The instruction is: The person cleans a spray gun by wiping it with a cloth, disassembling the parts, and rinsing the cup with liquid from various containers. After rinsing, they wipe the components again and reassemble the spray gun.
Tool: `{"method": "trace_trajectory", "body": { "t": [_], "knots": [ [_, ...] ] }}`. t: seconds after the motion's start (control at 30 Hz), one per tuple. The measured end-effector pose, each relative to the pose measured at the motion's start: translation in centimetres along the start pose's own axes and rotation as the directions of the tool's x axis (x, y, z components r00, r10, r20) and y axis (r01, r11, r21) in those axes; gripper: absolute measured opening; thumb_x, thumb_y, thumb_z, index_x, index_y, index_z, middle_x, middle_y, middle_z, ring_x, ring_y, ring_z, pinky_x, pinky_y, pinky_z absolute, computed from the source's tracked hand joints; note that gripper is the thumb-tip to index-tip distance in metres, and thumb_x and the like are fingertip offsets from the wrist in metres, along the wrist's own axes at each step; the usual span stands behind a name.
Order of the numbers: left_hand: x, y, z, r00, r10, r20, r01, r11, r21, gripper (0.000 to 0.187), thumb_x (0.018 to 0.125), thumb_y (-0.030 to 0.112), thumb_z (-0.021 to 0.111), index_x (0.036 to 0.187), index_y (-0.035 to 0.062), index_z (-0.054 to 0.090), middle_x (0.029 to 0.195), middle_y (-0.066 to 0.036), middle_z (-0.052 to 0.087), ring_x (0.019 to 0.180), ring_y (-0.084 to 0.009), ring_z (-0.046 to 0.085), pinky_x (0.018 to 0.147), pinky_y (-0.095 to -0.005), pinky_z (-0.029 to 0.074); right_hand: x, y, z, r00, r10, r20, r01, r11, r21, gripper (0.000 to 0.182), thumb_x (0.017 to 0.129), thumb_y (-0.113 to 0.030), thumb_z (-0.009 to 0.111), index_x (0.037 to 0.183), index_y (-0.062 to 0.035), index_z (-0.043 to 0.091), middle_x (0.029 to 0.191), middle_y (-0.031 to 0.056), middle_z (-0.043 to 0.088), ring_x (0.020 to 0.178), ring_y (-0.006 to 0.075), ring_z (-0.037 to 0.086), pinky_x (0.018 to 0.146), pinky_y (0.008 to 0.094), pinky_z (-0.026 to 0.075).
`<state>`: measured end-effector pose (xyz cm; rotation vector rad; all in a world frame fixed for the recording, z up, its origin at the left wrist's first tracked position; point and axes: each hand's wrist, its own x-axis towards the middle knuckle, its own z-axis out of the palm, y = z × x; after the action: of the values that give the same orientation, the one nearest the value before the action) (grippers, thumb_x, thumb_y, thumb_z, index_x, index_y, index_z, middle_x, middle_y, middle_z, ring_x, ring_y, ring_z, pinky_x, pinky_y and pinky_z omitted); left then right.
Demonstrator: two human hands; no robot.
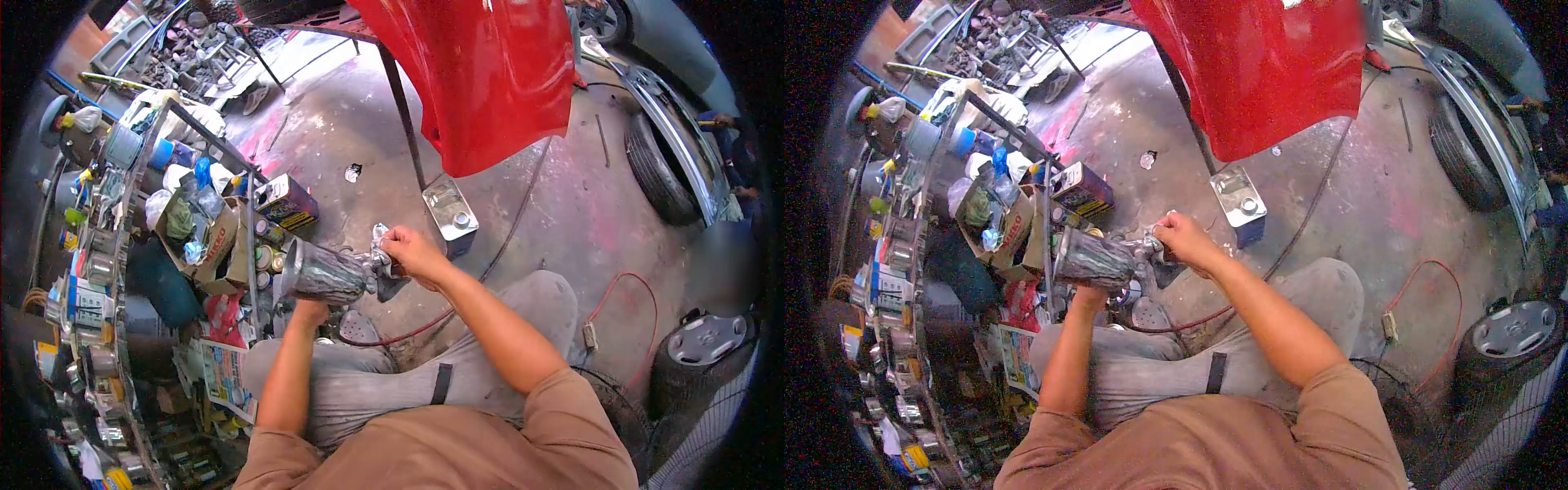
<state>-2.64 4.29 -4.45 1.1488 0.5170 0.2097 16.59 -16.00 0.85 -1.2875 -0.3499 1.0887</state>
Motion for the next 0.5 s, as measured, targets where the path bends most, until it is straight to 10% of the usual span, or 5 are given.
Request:
{"method": "trace_trajectory", "body": {
  "t": [0.1,0.17,0.33,0.43,0.5],
  "knots": [
    [0.7,-1.5,-2.6,0.975,0.145,0.166,-0.206,0.864,0.459,0.04,0.098,0.026,0.053,0.134,0.0088,0.046,0.128,-0.005,0.056,0.117,-0.0195,0.053,0.101,-0.0372,0.046,-0.4,0.3,0.0,0.978,0.208,0.018,-0.209,0.976,0.055,0.032,0.096,-0.035,0.058,0.107,-0.0059,0.057,0.087,0.0044,0.061,0.07,0.0134,0.059,0.063,0.0315,0.052],
    [1.9,-3.1,-5.4,0.907,0.278,0.317,-0.42,0.53,0.736,0.043,0.099,0.022,0.053,0.138,0.0079,0.043,0.132,-0.006,0.054,0.122,-0.0196,0.051,0.104,-0.0378,0.044,-0.9,0.4,-0.1,0.957,0.288,0.025,-0.289,0.955,0.059,0.041,0.096,-0.043,0.056,0.11,-0.0044,0.056,0.091,0.0075,0.061,0.07,0.0171,0.062,0.061,0.0362,0.055],
    [0.7,-2.3,-2.7,0.943,0.221,0.249,-0.33,0.717,0.614,0.051,0.083,0.009,0.069,0.131,0.0057,0.052,0.129,-0.01,0.058,0.119,-0.0235,0.055,0.104,-0.0375,0.042,-1.1,1.1,-0.5,0.964,0.262,-0.049,-0.263,0.964,-0.03,0.052,0.095,-0.049,0.051,0.113,-0.0003,0.056,0.092,0.0141,0.064,0.071,0.026,0.066,0.055,0.0449,0.06],
    [0.4,-0.2,0.4,0.924,0.259,0.283,-0.383,0.668,0.638,0.043,0.078,0.009,0.072,0.12,0.0041,0.06,0.119,-0.012,0.064,0.11,-0.0259,0.06,0.098,-0.0366,0.046,-0.4,1.9,-1.1,0.951,0.309,-0.003,-0.308,0.949,-0.061,0.055,0.097,-0.05,0.047,0.116,0.0,0.056,0.101,0.0158,0.064,0.08,0.0295,0.067,0.056,0.0466,0.06],
    [-0.3,1.6,2.1,0.873,0.272,0.404,-0.484,0.403,0.776,0.039,0.08,0.007,0.07,0.118,0.0036,0.061,0.117,-0.013,0.065,0.107,-0.0263,0.061,0.096,-0.0366,0.047,-0.2,2.2,-1.2,0.943,0.329,0.056,-0.328,0.944,-0.029,0.056,0.098,-0.05,0.042,0.118,0.0002,0.056,0.106,0.0162,0.064,0.086,0.0316,0.067,0.058,0.0485,0.06]
  ]
}}
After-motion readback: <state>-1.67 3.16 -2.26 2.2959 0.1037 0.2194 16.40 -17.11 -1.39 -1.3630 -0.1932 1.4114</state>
